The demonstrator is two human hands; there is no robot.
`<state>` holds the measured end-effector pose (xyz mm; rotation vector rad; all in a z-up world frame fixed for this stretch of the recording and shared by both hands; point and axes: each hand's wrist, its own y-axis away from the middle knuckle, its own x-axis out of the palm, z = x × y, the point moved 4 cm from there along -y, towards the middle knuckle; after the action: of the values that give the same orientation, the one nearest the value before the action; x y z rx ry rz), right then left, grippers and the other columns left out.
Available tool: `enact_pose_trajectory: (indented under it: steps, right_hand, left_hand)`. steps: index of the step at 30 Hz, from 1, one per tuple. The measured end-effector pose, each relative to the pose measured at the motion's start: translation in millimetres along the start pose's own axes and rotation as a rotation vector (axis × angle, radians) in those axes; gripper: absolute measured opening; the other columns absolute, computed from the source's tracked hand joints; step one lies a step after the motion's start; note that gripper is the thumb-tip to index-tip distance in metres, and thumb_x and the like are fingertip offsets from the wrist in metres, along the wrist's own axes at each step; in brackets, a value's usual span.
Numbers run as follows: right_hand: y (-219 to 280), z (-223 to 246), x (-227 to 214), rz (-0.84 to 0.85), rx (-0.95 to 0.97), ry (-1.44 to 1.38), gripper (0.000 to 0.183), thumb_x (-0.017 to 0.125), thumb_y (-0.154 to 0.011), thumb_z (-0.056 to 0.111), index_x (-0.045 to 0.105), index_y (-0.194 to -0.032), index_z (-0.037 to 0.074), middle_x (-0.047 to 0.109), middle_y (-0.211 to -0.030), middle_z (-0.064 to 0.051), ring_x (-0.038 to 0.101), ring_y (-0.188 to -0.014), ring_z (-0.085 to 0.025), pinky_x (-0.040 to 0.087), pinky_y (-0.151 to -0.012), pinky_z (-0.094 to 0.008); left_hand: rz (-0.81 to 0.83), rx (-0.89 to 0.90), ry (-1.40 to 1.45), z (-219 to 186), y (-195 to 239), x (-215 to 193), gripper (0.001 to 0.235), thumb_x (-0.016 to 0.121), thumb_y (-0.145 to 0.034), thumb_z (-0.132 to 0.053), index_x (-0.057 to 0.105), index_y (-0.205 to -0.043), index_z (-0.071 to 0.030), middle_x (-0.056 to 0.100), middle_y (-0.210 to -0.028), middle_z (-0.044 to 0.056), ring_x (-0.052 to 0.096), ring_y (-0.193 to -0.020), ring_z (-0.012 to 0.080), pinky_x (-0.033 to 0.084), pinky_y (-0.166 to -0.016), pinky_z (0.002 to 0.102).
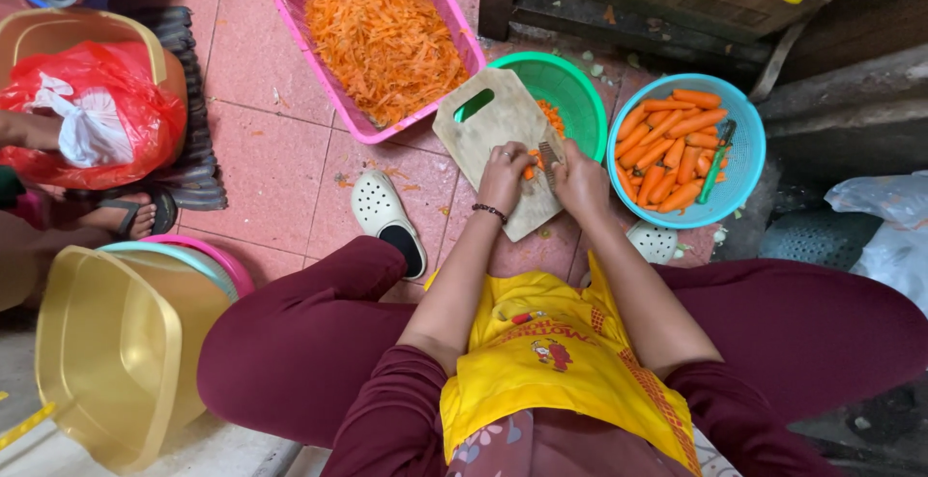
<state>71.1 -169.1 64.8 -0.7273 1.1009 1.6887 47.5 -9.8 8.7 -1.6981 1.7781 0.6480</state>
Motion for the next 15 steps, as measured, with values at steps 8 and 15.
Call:
enact_pose_trajectory:
  steps: [8,15]
  right_hand:
    - [7.1,-1.9,11.8,0.099,0.025,0.041,0.026,0.058,-0.096,0.031,0.056,-0.119,0.018,0.073,-0.106,-0.022,0.069,-0.103,-0.049,0.053,-0.091,-0.061]
    - [9.8,-1.7,25.0,0.048,-0.042,0.016,0.015,0.053,-0.098,0.023,0.053,-0.110,0.014,0.070,-0.107,-0.021,0.068,-0.100,-0.050,0.053,-0.089,-0.062]
  left_hand:
    - [0.043,-0.045,-0.111,24.9,5.2,7.7,0.019,0.073,-0.086,-0.017,0.064,-0.103,-0.016,0.058,-0.104,0.003,0.060,-0.107,0.0247,0.055,-0.094,0.033]
    - [0.002,-0.228,0.047,6.9,17.5,13.1,0.020,0.071,-0.087,-0.018,0.062,-0.104,-0.025,0.053,-0.093,0.006,0.067,-0.090,0.0325,0.060,-0.084,0.043]
